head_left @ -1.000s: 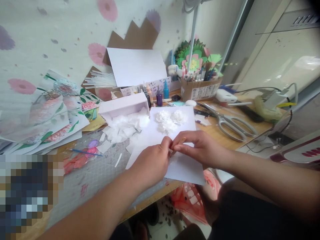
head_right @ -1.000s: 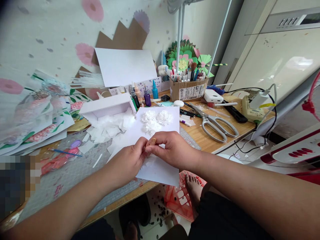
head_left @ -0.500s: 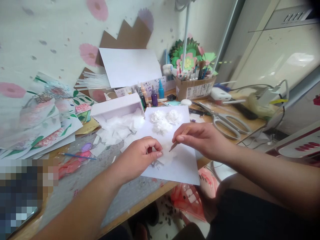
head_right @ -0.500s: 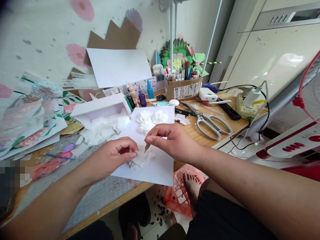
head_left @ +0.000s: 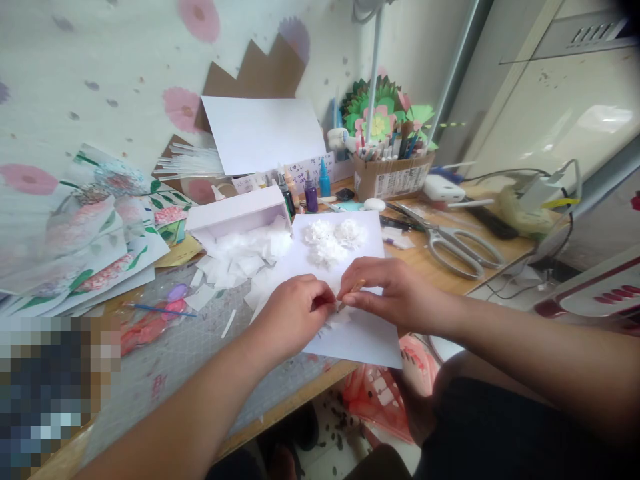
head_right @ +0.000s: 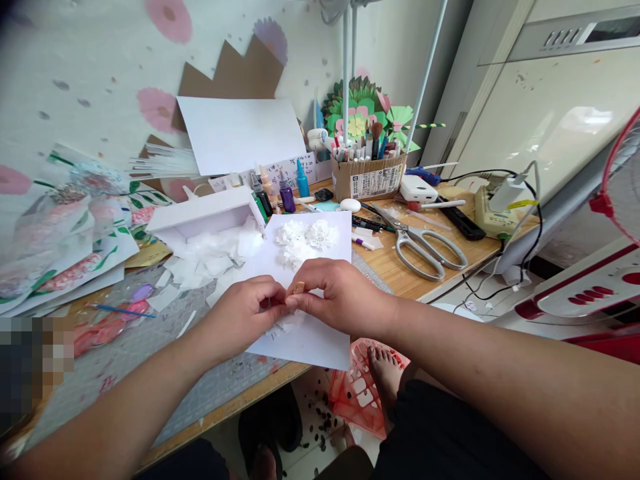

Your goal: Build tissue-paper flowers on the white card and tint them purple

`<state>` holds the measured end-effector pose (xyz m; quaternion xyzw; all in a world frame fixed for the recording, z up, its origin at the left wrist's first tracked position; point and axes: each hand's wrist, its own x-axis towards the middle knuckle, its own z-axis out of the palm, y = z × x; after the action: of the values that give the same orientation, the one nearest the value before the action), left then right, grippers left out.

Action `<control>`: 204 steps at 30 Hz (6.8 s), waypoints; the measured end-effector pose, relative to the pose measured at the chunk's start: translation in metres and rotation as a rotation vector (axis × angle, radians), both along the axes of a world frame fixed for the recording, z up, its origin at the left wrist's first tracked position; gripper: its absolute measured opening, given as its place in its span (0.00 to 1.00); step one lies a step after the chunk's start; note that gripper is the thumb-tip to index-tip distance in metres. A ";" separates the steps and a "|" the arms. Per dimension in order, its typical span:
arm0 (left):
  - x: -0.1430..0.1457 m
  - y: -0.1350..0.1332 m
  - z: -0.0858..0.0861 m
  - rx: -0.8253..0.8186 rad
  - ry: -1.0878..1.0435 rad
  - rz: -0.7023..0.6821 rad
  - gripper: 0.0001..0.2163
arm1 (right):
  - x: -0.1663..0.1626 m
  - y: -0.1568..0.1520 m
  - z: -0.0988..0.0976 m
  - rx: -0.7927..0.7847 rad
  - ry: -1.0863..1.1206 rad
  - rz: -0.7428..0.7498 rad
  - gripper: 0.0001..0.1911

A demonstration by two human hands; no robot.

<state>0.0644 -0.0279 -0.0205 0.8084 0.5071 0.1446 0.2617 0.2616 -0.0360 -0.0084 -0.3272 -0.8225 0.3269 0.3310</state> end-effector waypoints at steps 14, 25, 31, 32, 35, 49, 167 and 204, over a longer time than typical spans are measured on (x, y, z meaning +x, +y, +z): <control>-0.014 0.002 0.004 -0.076 -0.104 -0.015 0.07 | -0.006 0.004 -0.009 -0.061 -0.094 -0.044 0.08; -0.023 0.000 0.006 -0.025 -0.054 -0.135 0.09 | 0.004 0.009 -0.008 -0.210 0.030 -0.187 0.11; -0.018 -0.004 0.003 0.000 -0.041 -0.220 0.13 | -0.001 0.010 -0.002 -0.217 0.134 -0.206 0.13; -0.018 -0.005 0.003 0.011 -0.033 -0.233 0.13 | -0.003 0.010 -0.002 -0.222 0.129 -0.199 0.13; -0.024 0.000 0.007 -0.031 -0.072 -0.265 0.12 | -0.009 0.011 0.001 -0.232 0.156 -0.200 0.12; -0.119 0.063 -0.004 0.312 0.168 0.265 0.19 | -0.014 0.034 0.002 -0.215 0.471 -0.278 0.10; -0.027 0.006 0.003 0.031 -0.128 -0.032 0.06 | -0.003 0.006 0.000 0.037 -0.196 0.056 0.08; -0.061 0.030 0.010 -0.079 -0.084 0.124 0.05 | 0.011 0.012 0.002 -0.143 -0.020 0.064 0.09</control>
<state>0.0030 0.0021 -0.0105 0.7577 0.5500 0.1744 0.3049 0.2727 -0.0241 -0.0066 -0.3266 -0.8105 0.3920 0.2878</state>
